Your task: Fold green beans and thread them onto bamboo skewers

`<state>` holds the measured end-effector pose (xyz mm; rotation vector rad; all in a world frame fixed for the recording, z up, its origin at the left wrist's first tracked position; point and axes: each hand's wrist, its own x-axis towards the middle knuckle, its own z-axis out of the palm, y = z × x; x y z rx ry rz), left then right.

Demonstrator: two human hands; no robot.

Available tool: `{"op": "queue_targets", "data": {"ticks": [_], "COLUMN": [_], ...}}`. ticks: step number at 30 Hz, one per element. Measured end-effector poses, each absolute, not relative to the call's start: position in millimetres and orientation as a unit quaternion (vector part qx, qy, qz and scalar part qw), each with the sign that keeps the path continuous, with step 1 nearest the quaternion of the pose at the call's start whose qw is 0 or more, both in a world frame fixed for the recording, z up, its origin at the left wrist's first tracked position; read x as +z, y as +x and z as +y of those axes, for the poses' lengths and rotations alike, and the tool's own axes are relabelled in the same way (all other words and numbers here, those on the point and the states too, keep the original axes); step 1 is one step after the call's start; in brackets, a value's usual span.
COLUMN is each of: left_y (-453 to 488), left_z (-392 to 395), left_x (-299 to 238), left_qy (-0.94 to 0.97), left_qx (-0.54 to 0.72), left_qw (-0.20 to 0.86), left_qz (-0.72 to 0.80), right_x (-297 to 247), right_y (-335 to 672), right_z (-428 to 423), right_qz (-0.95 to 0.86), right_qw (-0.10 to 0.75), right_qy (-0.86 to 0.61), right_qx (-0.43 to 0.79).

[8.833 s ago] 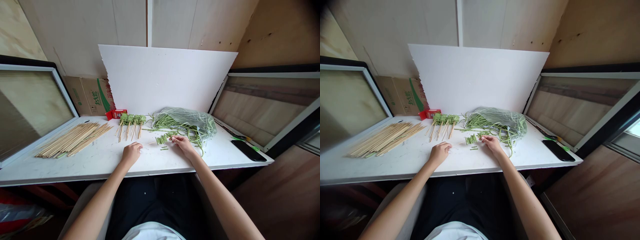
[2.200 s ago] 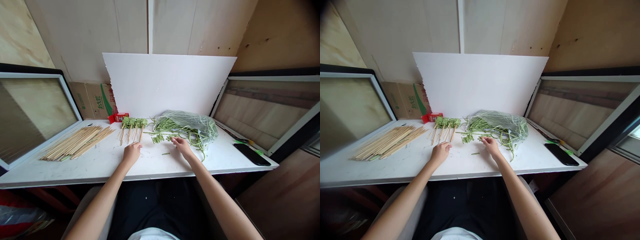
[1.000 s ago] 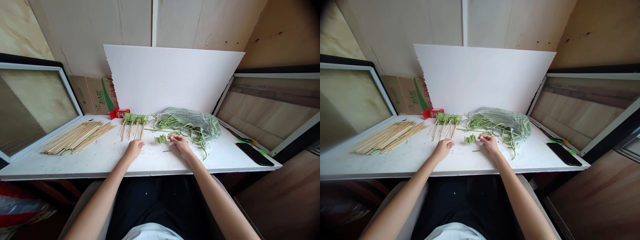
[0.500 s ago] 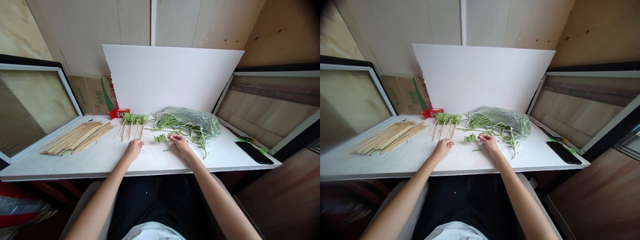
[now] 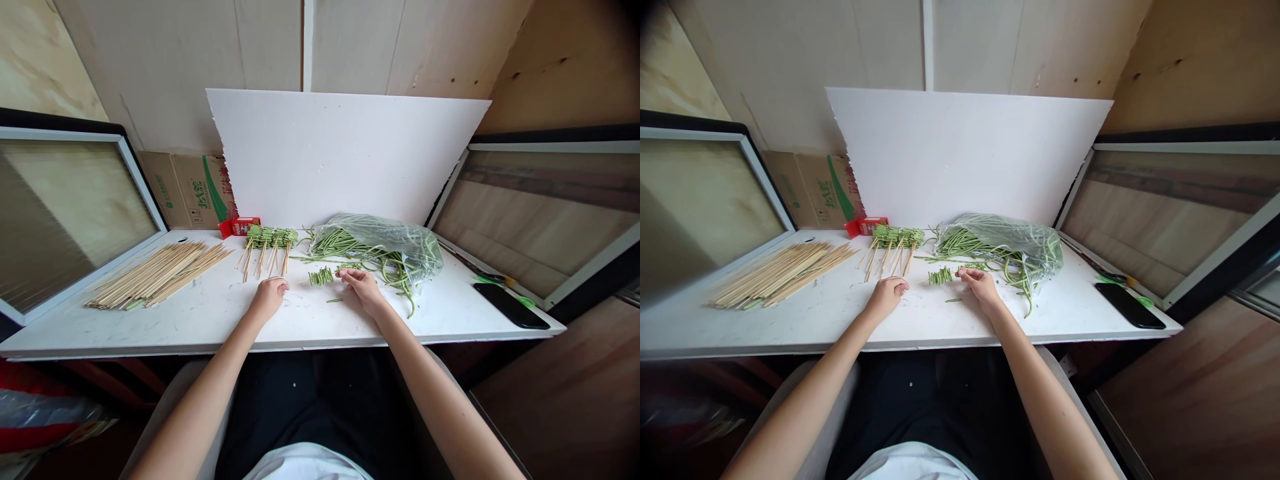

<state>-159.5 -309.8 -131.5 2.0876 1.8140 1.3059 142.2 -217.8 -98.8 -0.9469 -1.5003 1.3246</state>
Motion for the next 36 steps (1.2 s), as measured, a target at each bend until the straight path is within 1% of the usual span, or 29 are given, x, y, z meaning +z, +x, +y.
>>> {"op": "queue_targets", "data": {"ticks": [21,30,36], "left_y": [-160.1,-159.2,-158.2], "left_z": [-310.8,-310.0,-311.5], "left_x": [-129.8,-129.5,-128.9], "left_qy": [0.688,0.685,0.694], "left_qx": [0.413,0.423,0.412], "left_qw": [0.045,0.046,0.039], "left_qz": [0.595,0.592,0.589], "right_x": [-97.4,-98.5,-97.8], "right_y": [142.4,140.0,141.2], "right_z": [-220.2,-219.4,-220.9], "right_qz": [-0.620,-0.618,-0.630], "right_qw": [0.432,0.449,0.438], "right_qy": [-0.383,-0.385,-0.390], "right_qx": [0.532,0.517,0.510]}}
